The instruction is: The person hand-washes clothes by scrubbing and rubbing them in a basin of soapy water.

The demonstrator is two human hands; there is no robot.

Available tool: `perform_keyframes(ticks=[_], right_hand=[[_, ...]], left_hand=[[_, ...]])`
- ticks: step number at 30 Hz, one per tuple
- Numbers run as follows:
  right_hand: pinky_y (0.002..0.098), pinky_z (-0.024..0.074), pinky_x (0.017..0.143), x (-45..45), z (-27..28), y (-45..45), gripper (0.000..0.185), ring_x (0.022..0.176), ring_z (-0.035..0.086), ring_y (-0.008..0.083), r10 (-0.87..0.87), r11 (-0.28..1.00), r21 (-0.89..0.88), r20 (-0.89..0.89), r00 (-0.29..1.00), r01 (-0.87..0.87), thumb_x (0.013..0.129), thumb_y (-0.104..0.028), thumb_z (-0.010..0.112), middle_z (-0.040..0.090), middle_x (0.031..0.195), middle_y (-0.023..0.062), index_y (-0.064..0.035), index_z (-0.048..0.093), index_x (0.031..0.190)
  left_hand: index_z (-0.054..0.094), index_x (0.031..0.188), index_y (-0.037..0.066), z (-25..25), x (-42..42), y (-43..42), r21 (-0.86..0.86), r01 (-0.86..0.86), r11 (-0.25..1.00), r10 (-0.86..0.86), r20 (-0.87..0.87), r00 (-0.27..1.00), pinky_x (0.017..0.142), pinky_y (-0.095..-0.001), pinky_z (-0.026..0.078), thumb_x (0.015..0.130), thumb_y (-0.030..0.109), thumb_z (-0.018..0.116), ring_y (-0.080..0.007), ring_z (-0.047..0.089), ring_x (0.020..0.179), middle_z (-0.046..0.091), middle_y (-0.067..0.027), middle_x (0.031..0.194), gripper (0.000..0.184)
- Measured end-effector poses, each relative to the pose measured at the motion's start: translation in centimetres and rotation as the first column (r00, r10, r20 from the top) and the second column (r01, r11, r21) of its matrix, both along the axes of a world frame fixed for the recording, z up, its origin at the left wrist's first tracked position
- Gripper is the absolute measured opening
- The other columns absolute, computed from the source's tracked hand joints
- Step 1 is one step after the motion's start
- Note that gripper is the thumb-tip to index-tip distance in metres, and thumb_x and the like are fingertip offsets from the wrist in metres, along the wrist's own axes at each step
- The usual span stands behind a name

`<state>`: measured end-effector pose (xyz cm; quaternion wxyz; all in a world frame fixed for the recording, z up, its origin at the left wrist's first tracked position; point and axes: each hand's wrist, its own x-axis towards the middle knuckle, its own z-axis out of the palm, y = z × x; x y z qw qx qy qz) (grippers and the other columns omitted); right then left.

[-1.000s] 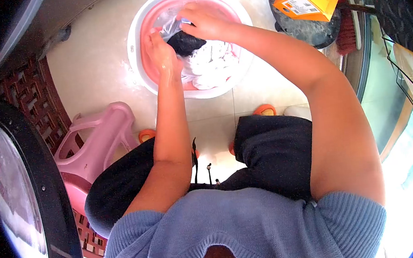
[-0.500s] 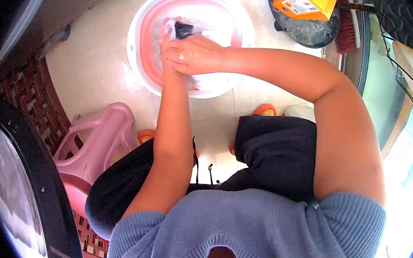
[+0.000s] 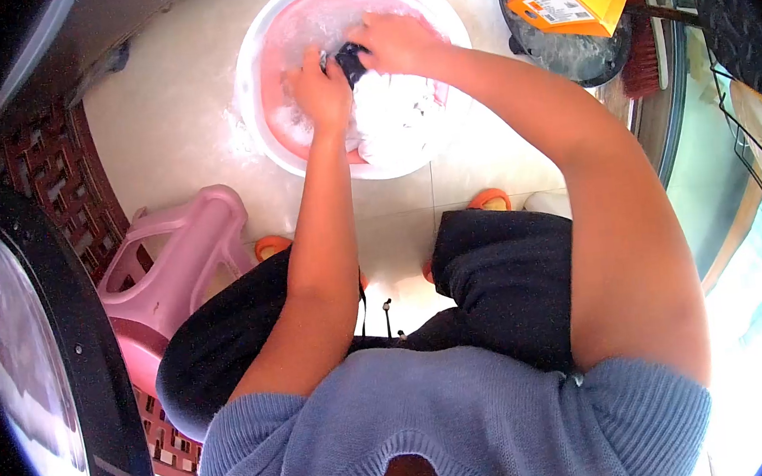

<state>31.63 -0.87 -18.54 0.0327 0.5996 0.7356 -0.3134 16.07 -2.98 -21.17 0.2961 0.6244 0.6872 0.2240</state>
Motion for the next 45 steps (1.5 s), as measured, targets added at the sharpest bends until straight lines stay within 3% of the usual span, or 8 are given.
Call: perform_keyframes(ticks=[4,6,12,14,24,31,38,45], right_hand=[[0.0441,0.047,0.073,-2.1,-2.5,1.0,0.026,0.086,0.057,0.0351,0.003,0.916,0.374,-0.359,0.933,0.141,0.071,-0.009,0.06,0.053,0.094,0.0139,-0.0112,0.06,0.098],[0.0439,0.0475,0.07,-3.9,2.2,-0.3,0.018,0.084,0.057,0.0336,0.114,0.977,0.211,-0.518,0.848,-0.002,0.068,-0.006,0.06,0.053,0.093,0.0103,-0.0075,0.061,0.086],[0.0427,0.0483,0.057,-5.6,3.9,-3.0,0.013,0.077,0.059,0.0325,0.314,0.91,0.393,-0.44,0.841,-0.134,0.073,-0.014,0.06,0.056,0.086,0.0102,-0.0085,0.058,0.084],[0.044,0.0481,0.06,-4.1,1.5,-0.5,0.016,0.073,0.06,0.0342,0.109,0.942,0.333,-0.2,0.974,-0.036,0.081,-0.024,0.056,0.059,0.085,0.0125,-0.0084,0.059,0.084],[0.0377,0.0476,0.083,1.1,-1.6,-1.2,0.044,0.093,0.058,0.0308,0.033,0.981,0.192,-0.117,0.993,-0.01,0.078,-0.024,0.062,0.055,0.106,0.011,-0.0093,0.053,0.118],[0.028,0.0423,0.08,-0.2,2.7,1.0,0.031,0.09,0.052,0.0126,-0.569,0.818,-0.464,-0.561,0.601,0.341,0.082,-0.01,0.055,0.055,0.097,0.005,-0.0024,0.052,0.111],[0.0466,0.0427,0.083,-1.8,0.4,-5.0,0.028,0.114,0.043,0.0337,0.012,0.855,0.514,0.125,0.992,-0.075,0.085,-0.022,0.05,0.049,0.116,0.0149,-0.0073,0.052,0.11],[0.0429,0.0449,0.088,-2.6,0.1,0.9,0.041,0.116,0.049,0.0324,-0.19,0.836,-0.5,0.126,0.974,0.227,0.091,-0.028,0.041,0.052,0.124,0.0156,-0.0101,0.043,0.127]], left_hand=[[0.055,0.116,-0.002,-2.8,0.1,2.4,-0.224,-0.253,0.941,0.329,0.432,0.84,0.091,-0.0417,0.042,0.082,0.025,0.061,-0.0327,0.057,0.097,0.058,-0.0198,0.11,0.044],[0.056,0.117,0.003,-0.3,-0.7,3.2,-0.706,-0.075,0.705,0.71,0.7,0.076,0.068,-0.039,0.051,0.087,0.022,0.057,-0.0243,0.061,0.09,0.059,-0.016,0.106,0.035],[0.055,0.114,0.003,-2.7,0.2,0.5,0.232,0.07,0.97,-0.227,0.774,0.591,0.077,-0.0342,0.053,0.091,0.012,0.05,-0.0209,0.059,0.095,0.061,-0.0099,0.099,0.025],[0.05,0.116,0.006,-0.5,2.0,0.1,-0.65,-0.078,0.756,0.632,0.755,-0.174,0.075,-0.0372,0.05,0.094,0.029,0.047,-0.0223,0.058,0.088,0.058,-0.0095,0.1,0.032],[0.059,0.097,-0.002,-1.1,-0.5,1.5,0.169,-0.06,0.984,0.015,0.254,0.967,0.082,-0.0365,0.043,0.093,0.035,0.047,-0.0229,0.054,0.091,0.059,-0.0098,0.092,0.039],[0.062,0.089,0.001,3.6,-0.6,1.4,-0.198,0.054,0.979,0.066,0.554,0.83,0.074,-0.034,0.043,0.088,0.03,0.055,-0.0217,0.056,0.083,0.059,-0.0099,0.091,0.03],[0.055,0.12,0.017,3.0,1.7,-2.9,-0.12,0.135,0.984,-0.147,-0.097,0.984,0.093,-0.063,0.032,0.089,0.021,0.049,-0.055,0.026,0.123,0.019,-0.0172,0.148,0.031],[0.043,0.133,0.006,-6.0,0.6,0.1,-0.377,0.404,0.833,-0.508,-0.235,0.829,0.095,-0.0417,0.04,0.095,0.023,0.04,-0.0356,0.052,0.111,0.048,-0.0231,0.128,0.041]])
